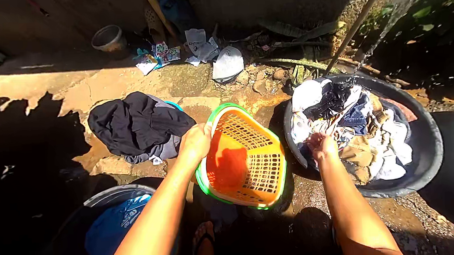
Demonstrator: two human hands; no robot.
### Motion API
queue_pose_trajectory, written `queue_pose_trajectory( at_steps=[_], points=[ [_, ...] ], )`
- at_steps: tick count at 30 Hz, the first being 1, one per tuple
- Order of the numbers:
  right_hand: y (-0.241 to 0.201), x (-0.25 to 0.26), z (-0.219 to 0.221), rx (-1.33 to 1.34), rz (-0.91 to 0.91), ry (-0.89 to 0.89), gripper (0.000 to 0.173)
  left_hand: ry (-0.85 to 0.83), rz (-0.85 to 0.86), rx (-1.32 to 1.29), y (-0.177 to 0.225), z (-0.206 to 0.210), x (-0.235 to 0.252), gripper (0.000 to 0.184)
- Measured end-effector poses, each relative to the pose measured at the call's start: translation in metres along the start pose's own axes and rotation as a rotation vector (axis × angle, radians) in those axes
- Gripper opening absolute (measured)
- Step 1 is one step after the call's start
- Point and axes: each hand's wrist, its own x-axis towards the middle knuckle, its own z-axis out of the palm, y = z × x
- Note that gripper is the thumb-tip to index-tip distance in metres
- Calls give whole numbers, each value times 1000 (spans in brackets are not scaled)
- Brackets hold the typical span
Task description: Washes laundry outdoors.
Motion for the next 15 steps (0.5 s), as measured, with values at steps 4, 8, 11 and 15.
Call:
queue_pose_trajectory(
  at_steps=[4,8,11,15],
  points=[
    [19,34,-52,236,34,161,22,-19,-21,-22,7,1,-2,57],
    [11,-1,-13,391,-41,-13,36,-28,4,-6,5,-1,-3,59],
    [-7,-70,61,239,85,-375,39,-39,-1,-14,-1,-3,1,63],
    [1,-155,141,-296,288,-878,40,-51,-48,-60,0,-4,-9,50]
  ],
)
